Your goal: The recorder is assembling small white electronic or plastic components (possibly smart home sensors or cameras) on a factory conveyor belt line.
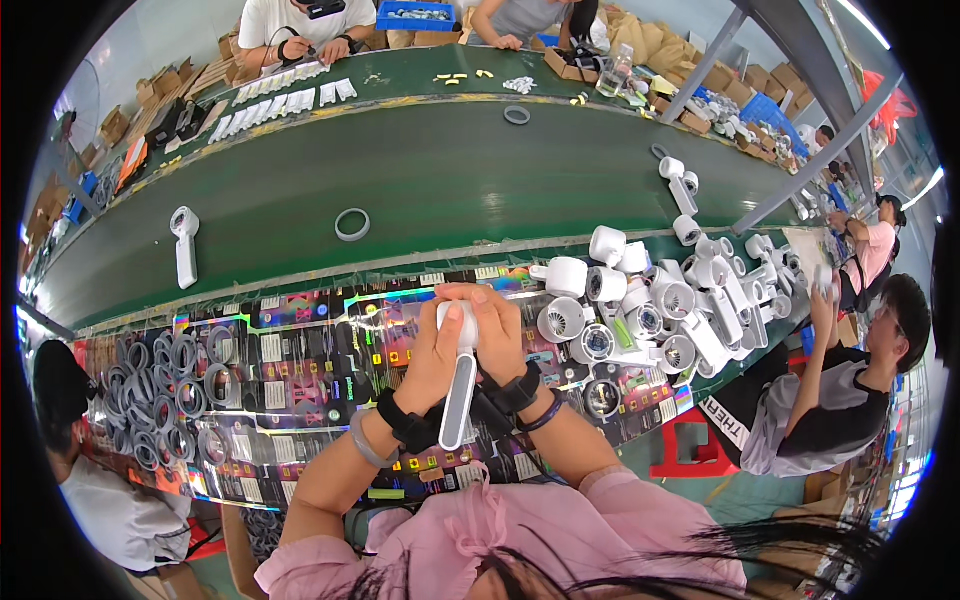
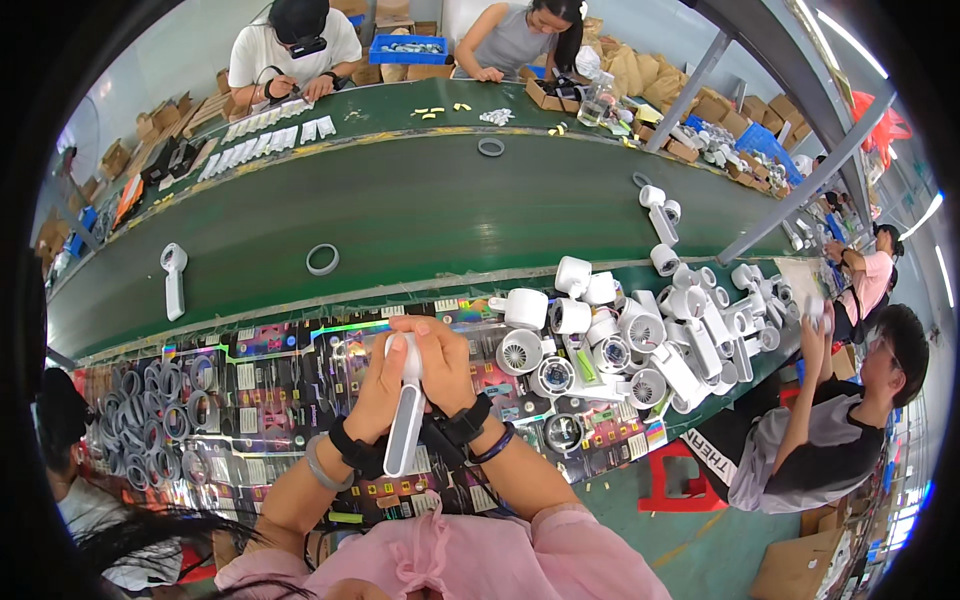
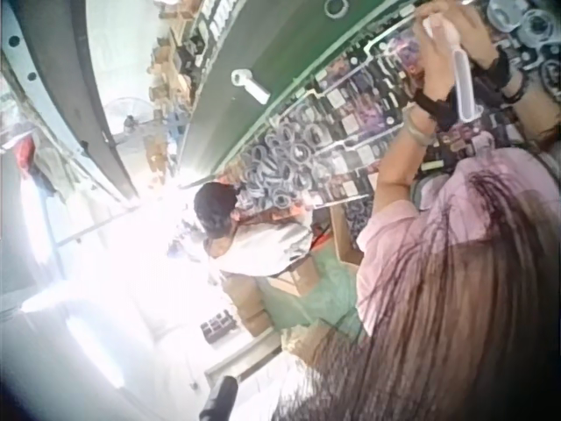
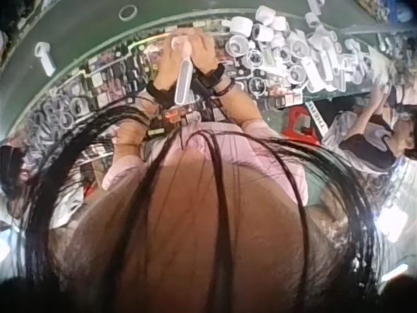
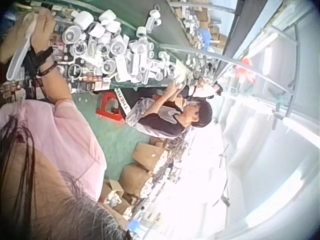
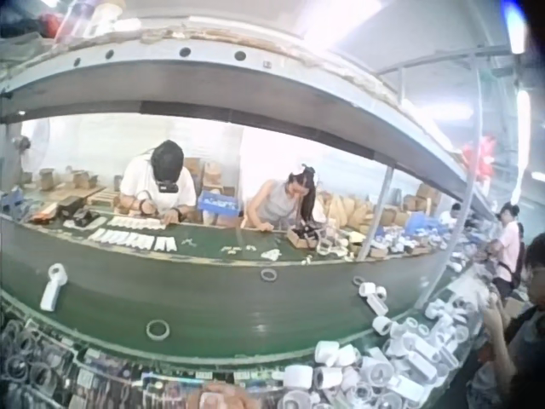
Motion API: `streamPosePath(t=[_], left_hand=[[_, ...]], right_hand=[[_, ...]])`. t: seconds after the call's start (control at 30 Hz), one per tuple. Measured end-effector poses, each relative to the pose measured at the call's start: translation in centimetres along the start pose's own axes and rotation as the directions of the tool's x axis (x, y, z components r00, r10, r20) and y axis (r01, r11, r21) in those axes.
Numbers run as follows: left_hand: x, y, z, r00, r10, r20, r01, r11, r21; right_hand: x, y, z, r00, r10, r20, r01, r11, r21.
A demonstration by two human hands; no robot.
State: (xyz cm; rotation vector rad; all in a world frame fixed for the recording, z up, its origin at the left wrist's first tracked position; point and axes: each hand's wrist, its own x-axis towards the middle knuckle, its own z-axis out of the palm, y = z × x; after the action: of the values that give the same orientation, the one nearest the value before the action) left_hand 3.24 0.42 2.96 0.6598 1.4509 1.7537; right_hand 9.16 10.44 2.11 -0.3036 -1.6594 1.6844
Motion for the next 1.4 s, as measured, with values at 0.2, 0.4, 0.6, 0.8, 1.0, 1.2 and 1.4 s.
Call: streamPosePath(t=[0.2,0.4,0.6,0.8,1.0,1.2,1.4], left_hand=[[-0.7,2.0,0.8,0.961,-0.277,-0.024,0.271,0.952,-0.146],[0.2,0.7,0.4,0.974,-0.192,-0.117,0.185,0.980,-0.069],[1.2,2.5,-1.9,0.929,-0.347,0.126,0.368,0.890,-0.267],[1.6,1.4,-2.7,0.885,-0.380,0.269,0.450,0.848,-0.279],[1.7,1.7,-3.2,0.828,-0.487,0.276,0.540,0.825,-0.166],[1.2,2.4,-2.5,0.854,-0.490,0.173,0.514,0.846,-0.141],[1.3,2.1,-2.6,0.898,-0.421,0.128,0.433,0.897,-0.087]], right_hand=[[0.1,-0.4,-0.4,0.999,0.005,0.034,-0.001,0.994,-0.109],[1.0,-0.6,-0.8,0.920,0.352,0.174,-0.371,0.924,0.093],[2.6,-1.4,-3.6,0.843,0.164,0.513,-0.375,0.863,0.339],[3.0,-3.0,-4.8,0.826,0.086,0.557,0.009,0.986,-0.165],[2.7,-4.5,-4.4,0.834,0.085,0.546,0.166,0.904,-0.395],[2.5,-4.5,-4.3,0.839,0.150,0.522,0.139,0.870,-0.474],[1.7,-4.2,-3.1,0.877,0.099,0.470,0.196,0.819,-0.539]])
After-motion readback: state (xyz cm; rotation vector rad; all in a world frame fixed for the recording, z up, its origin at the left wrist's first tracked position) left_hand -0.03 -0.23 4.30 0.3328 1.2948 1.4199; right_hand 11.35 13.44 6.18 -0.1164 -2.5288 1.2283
